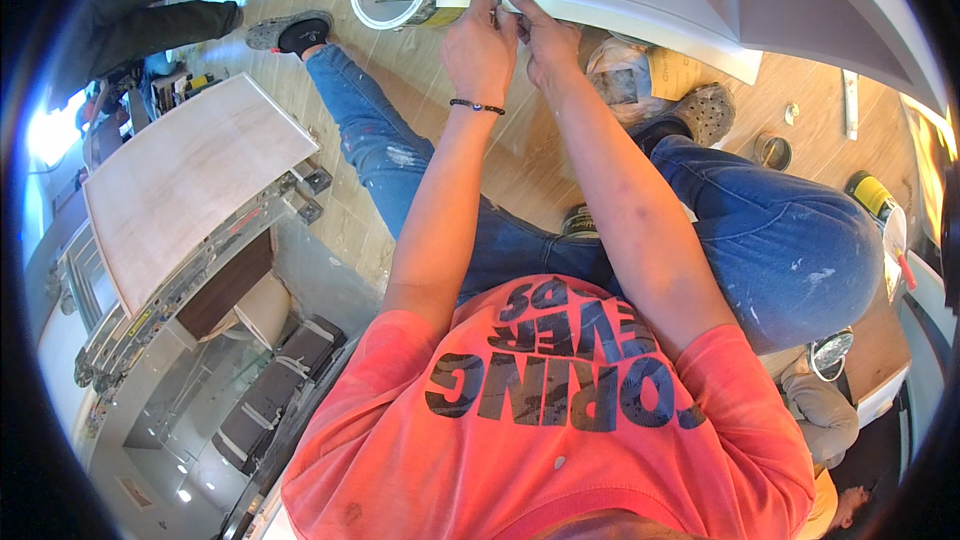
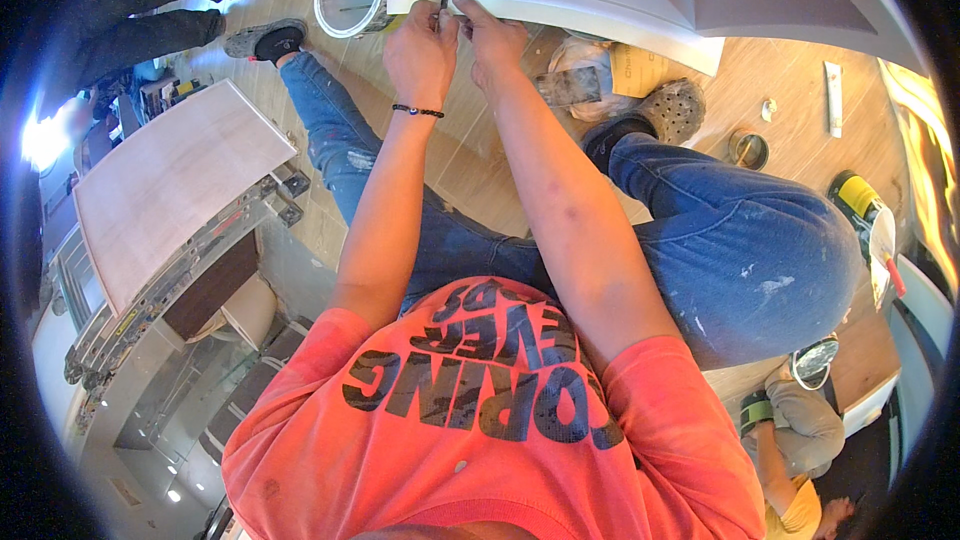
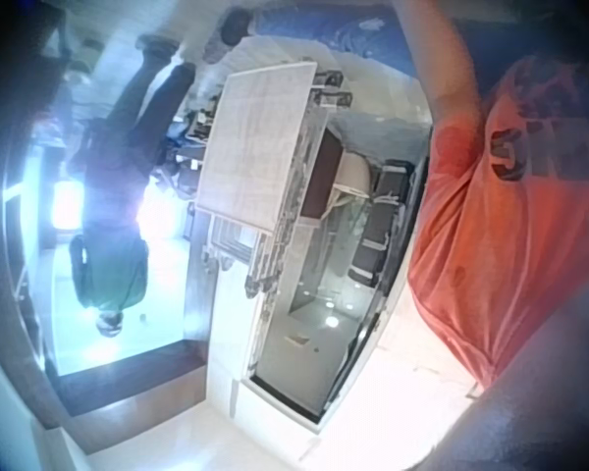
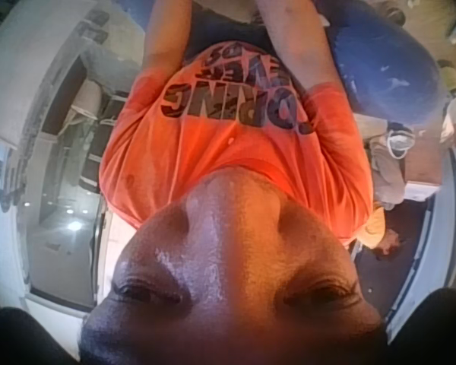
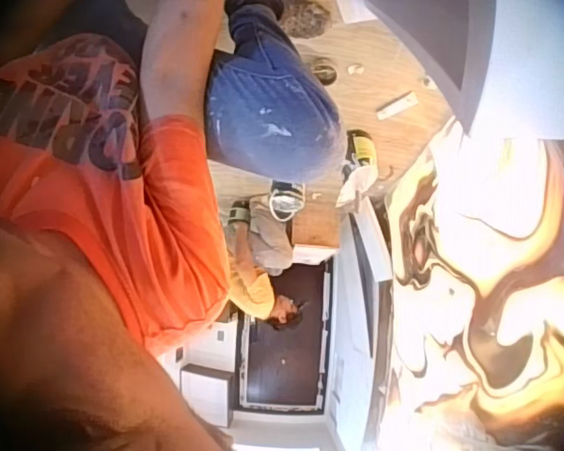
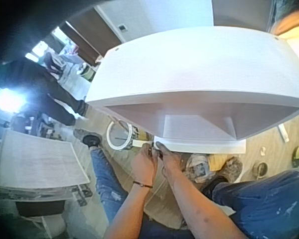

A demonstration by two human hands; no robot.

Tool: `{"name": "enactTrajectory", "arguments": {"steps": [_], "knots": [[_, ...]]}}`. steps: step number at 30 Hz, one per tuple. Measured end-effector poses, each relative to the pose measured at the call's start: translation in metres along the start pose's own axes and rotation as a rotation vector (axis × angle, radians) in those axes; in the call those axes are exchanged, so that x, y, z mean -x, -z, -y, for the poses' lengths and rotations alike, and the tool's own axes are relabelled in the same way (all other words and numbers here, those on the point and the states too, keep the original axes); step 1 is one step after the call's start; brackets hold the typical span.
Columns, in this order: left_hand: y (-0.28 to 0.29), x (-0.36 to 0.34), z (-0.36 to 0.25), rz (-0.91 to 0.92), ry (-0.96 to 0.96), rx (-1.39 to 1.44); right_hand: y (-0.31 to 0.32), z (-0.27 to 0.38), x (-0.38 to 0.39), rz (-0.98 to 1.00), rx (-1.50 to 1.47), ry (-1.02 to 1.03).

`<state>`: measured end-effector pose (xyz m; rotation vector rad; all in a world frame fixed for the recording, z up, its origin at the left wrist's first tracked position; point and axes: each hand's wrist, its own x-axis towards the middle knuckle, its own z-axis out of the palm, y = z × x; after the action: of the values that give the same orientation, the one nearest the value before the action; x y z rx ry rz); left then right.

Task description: The person is sitting on the floor applying white edge banding to the edges of a white cabinet. They carefully align and press the banding onto the edges, smoothing it down to ensure adhesion.

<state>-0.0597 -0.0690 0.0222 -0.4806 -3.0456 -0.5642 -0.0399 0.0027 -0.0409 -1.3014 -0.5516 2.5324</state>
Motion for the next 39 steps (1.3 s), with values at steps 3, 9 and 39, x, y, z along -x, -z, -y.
{"name": "enactTrajectory", "arguments": {"steps": [3,9,39], "knots": [[0.001,0.000,0.001,-0.001,-0.011,-0.009,-0.001,0.000,0.002,-0.010,-0.009,0.016],[0.000,-0.001,0.004,0.004,-0.012,-0.004,0.000,0.002,0.002,0.015,0.017,-0.014],[0.000,0.004,0.011,0.018,-0.022,-0.018,0.002,-0.003,-0.003,0.013,0.016,0.009]]}}
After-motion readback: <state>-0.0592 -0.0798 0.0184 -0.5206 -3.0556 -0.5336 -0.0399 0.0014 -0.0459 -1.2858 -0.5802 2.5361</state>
